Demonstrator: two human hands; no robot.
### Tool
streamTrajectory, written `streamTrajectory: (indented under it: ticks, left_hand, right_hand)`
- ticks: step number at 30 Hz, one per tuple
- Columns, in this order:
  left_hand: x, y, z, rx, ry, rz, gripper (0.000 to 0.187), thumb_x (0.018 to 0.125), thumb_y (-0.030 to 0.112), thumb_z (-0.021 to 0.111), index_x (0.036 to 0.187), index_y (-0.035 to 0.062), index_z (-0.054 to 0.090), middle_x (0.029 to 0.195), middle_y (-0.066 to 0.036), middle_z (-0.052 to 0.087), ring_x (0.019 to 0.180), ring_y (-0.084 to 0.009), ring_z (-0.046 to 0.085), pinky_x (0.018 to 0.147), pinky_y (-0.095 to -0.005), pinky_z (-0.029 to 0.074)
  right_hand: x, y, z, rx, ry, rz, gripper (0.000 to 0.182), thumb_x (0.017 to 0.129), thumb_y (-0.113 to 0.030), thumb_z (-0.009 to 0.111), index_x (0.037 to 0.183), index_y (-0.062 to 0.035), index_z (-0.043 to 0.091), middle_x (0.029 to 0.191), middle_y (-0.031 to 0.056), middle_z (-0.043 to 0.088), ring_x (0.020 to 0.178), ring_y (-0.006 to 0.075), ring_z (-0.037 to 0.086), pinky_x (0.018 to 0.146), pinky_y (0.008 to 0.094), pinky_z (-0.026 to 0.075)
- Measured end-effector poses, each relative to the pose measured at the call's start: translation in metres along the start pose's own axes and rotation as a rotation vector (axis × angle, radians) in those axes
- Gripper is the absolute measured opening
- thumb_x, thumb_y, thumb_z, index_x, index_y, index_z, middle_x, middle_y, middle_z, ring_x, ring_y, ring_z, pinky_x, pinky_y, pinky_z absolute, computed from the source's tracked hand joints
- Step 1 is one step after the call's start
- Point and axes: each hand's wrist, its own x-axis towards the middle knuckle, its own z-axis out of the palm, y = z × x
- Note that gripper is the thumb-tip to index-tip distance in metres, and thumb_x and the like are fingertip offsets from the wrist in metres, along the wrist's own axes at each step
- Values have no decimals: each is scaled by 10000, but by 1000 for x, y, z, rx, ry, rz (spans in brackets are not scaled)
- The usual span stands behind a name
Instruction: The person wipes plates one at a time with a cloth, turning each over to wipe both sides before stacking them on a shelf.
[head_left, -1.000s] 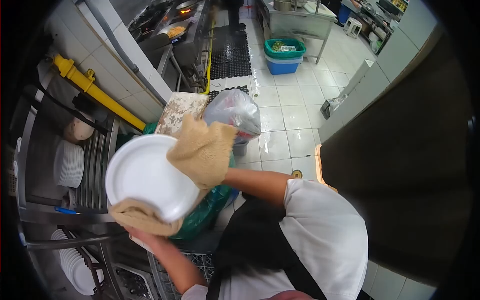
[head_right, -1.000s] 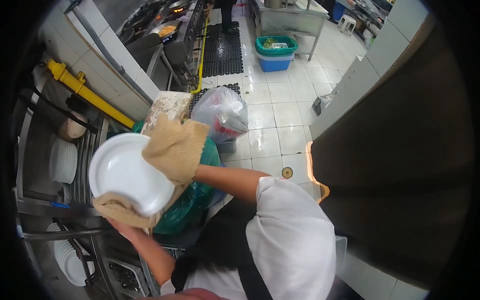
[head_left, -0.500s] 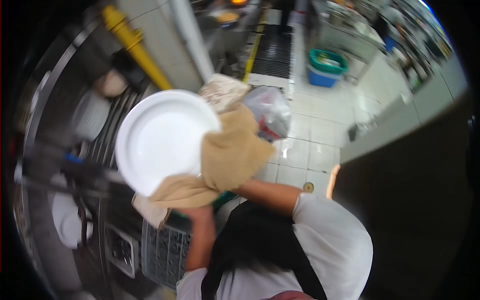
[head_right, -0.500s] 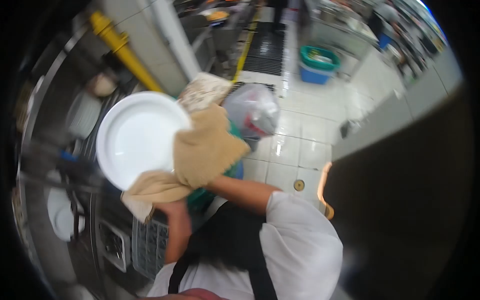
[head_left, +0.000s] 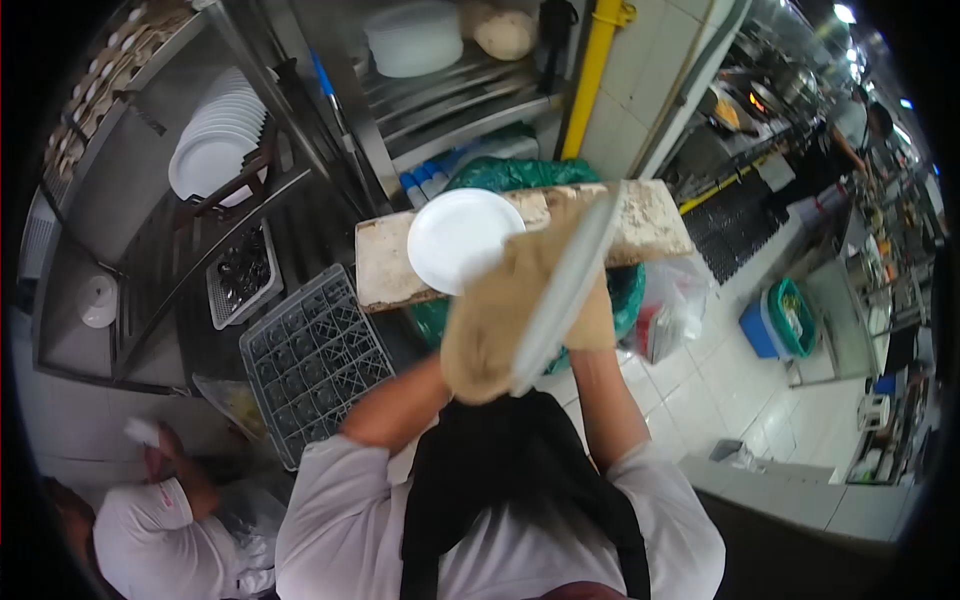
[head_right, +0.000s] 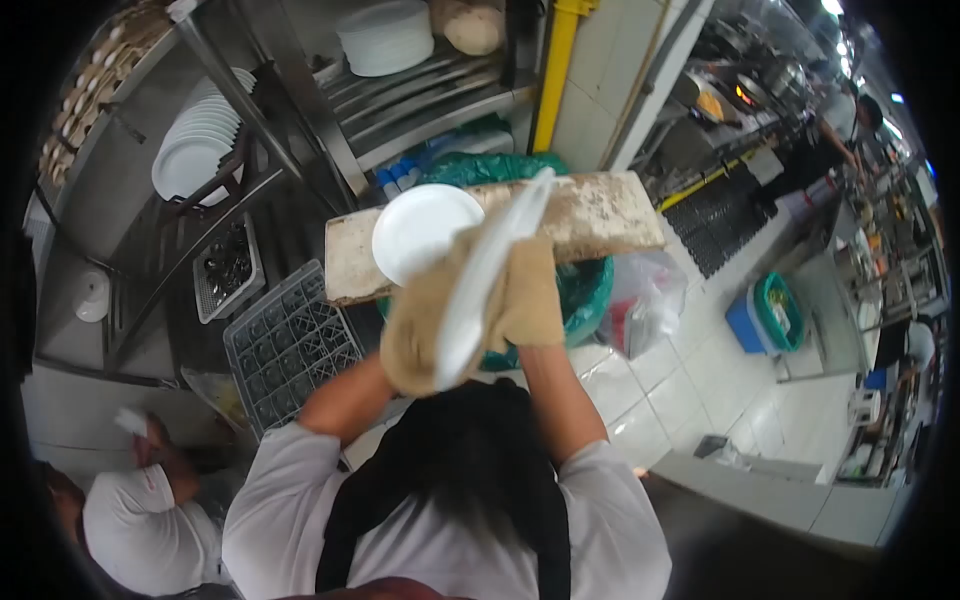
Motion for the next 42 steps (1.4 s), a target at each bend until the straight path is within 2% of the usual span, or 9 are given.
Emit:
streamTrajectory:
  ticks: [6, 10, 14, 20, 24, 27, 31, 36, 42]
  left_hand:
    - [70, 122, 6, 156, -29, 303, 742, 1007, 262, 544, 1591, -29, 191, 1673, -185, 173, 1562, -289, 118, 1274, -467, -11]
    - [17, -24, 26, 230, -22, 191, 708, 983, 188, 570, 1570, -43, 249, 1623, -209, 281, 1521, -260, 254, 1274, -396, 100]
    - [-14, 89, -16, 223, 41, 51, 521, 1020, 167, 488, 1502, -3, 392, 1528, -174, 438, 1383, -246, 452, 1131, -363, 378]
    - [48, 118, -76, 892, 308, -384, 575, 970, 184, 574, 1500, 27, 417, 1554, -193, 417, 1465, -272, 377, 1206, -375, 280]
    - [77, 87, -41, 993, -24, -2, 576, 970, 134, 486, 1537, 81, 395, 1585, -133, 399, 1515, -304, 297, 1250, -460, 201]
    - [44, 92, -22, 695, -257, 66, 589, 977, 119, 459, 1558, 97, 370, 1616, -110, 360, 1529, -344, 250, 1247, -492, 206]
    - [1, 72, -41, 1087, -347, -115, 631, 964, 200, 528, 1566, 107, 361, 1628, -124, 339, 1485, -427, 302, 1216, -507, 269]
    - [56, 84, -80, 977, 55, 192, 791, 825, 271, 728, 1537, 150, 406, 1505, -166, 466, 1332, -444, 461, 1097, -493, 404]
    - [91, 76, -86, 819, -722, -109, 355, 792, 89, 691, 1145, 46, 705, 847, -153, 684, 895, -398, 680, 812, -468, 547]
  right_hand:
    - [-4, 21, 39, -1060, -24, 230, 311, 837, -296, 735, 1027, -60, 668, 1018, 121, 651, 982, 226, 623, 831, 387, 502]
    - [-4, 23, 23, -1326, 17, 316, 273, 855, -240, 714, 1048, -54, 661, 1042, 131, 648, 996, 231, 620, 849, 388, 506]
    - [-8, 12, 12, -1513, -76, 598, 242, 872, -183, 693, 1069, -48, 653, 1067, 140, 646, 1010, 237, 617, 866, 388, 511]
    - [-78, 106, 0, -589, 438, 65, 437, 832, -243, 729, 1205, -33, 638, 1141, 155, 640, 1111, 302, 604, 924, 424, 486]
    - [3, -7, 54, -1558, -509, 587, 636, 846, -242, 735, 1401, -23, 515, 1311, 179, 586, 1262, 313, 539, 1022, 433, 448]
    - [-43, 76, 16, -948, 219, -93, 567, 717, -219, 770, 1219, 5, 632, 1151, 202, 640, 1133, 375, 589, 979, 452, 448]
    - [-39, 19, 5, -1321, 114, 163, 226, 514, -187, 749, 628, -60, 601, 719, 165, 591, 737, 405, 586, 805, 460, 433]
    - [-59, 56, 8, -1270, -25, 69, 216, 643, -206, 716, 833, -122, 655, 804, 111, 610, 840, 327, 600, 691, 451, 469]
    - [-21, 24, 44, -944, -34, 112, 294, 760, -142, 664, 1006, 19, 669, 900, 204, 638, 880, 376, 652, 733, 449, 523]
